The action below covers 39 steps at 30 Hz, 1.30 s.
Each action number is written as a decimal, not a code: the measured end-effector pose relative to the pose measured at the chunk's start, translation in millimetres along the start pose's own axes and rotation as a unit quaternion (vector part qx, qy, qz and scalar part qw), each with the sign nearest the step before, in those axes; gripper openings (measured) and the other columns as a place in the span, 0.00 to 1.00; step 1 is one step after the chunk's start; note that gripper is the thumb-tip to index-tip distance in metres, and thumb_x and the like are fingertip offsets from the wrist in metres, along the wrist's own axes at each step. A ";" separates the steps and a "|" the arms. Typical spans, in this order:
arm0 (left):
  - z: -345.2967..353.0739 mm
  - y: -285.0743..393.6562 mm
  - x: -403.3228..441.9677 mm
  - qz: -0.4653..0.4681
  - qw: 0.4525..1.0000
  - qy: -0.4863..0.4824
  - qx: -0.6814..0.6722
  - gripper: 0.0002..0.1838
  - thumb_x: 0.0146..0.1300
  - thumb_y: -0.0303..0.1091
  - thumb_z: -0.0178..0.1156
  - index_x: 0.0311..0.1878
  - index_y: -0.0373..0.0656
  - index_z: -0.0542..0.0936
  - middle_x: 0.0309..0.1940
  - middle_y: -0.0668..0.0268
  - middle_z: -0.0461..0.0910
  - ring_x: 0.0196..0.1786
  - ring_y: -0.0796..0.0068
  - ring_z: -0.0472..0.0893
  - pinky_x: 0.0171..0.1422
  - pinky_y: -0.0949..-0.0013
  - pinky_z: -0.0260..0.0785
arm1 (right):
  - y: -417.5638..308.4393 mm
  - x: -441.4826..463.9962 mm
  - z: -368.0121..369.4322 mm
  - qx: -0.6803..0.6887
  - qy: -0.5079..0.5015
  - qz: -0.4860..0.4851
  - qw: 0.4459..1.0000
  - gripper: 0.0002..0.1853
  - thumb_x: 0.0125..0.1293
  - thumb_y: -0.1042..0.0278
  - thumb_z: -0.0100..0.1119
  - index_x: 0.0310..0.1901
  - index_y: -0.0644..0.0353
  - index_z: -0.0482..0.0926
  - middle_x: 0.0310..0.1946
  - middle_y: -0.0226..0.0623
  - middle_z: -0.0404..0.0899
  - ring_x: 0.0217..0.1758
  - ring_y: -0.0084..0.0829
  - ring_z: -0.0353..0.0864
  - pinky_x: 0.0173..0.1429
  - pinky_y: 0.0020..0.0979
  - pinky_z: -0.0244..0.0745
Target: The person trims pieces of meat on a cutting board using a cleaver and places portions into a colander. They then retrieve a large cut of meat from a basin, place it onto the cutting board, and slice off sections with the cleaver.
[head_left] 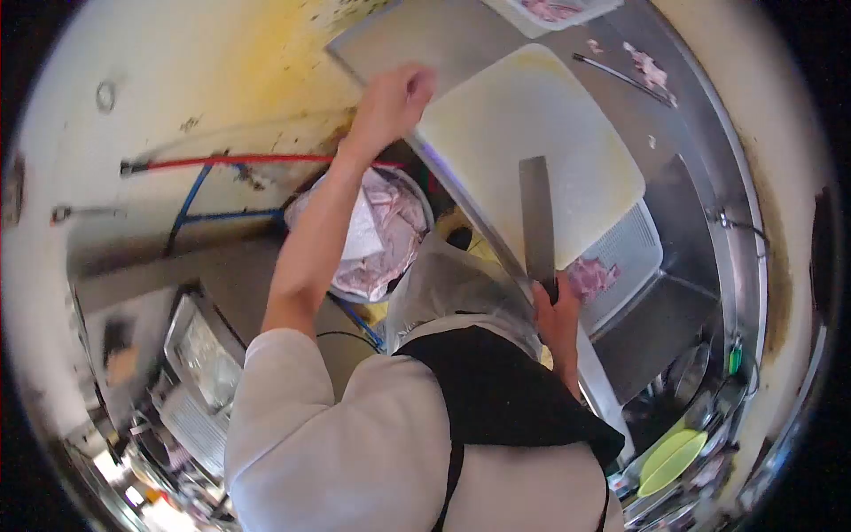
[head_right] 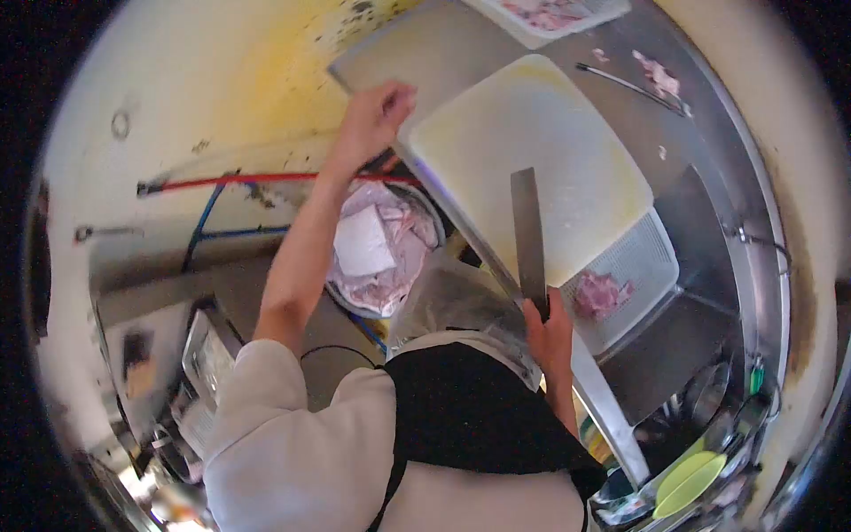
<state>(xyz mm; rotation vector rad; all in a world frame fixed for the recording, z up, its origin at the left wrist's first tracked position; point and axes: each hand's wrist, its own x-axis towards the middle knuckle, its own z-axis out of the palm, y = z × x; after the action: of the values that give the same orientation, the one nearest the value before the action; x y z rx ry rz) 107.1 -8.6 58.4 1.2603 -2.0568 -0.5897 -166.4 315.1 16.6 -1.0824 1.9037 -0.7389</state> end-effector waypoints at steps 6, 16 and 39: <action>-21.2 -29.4 -212.3 -0.259 0.960 0.104 0.019 0.11 0.65 0.33 0.61 0.44 0.36 0.83 0.31 0.53 0.85 0.35 0.58 0.85 0.43 0.61 0.76 | -23.1 7.7 -6.0 0.019 -0.149 -0.061 0.987 0.11 0.69 0.66 0.60 0.46 0.62 0.75 0.22 0.29 0.73 0.21 0.21 0.73 0.27 0.27 0.69; 54.3 57.4 -471.1 -0.485 0.845 0.161 -0.157 0.08 0.69 0.29 0.55 0.46 0.36 0.80 0.36 0.62 0.85 0.37 0.75 0.83 0.42 0.69 0.75 | -24.8 -15.0 36.6 0.047 -0.334 -0.145 0.930 0.10 0.71 0.66 0.61 0.46 0.63 0.76 0.24 0.31 0.71 0.21 0.22 0.70 0.26 0.30 0.69; 51.0 -140.0 -608.6 -0.653 0.622 0.202 -0.381 0.27 0.66 0.38 0.63 0.65 0.39 0.68 0.42 0.57 0.84 0.36 0.68 0.84 0.35 0.65 0.75 | 18.6 -74.9 285.6 0.077 -0.387 0.020 0.919 0.10 0.72 0.63 0.60 0.42 0.59 0.72 0.23 0.27 0.70 0.19 0.20 0.72 0.23 0.26 0.68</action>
<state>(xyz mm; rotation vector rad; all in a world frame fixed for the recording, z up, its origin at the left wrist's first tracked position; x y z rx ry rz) 356.0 478.9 -246.6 1.8571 -0.0591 -1.4012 94.3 362.6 -115.0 -1.0269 1.1639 -0.3410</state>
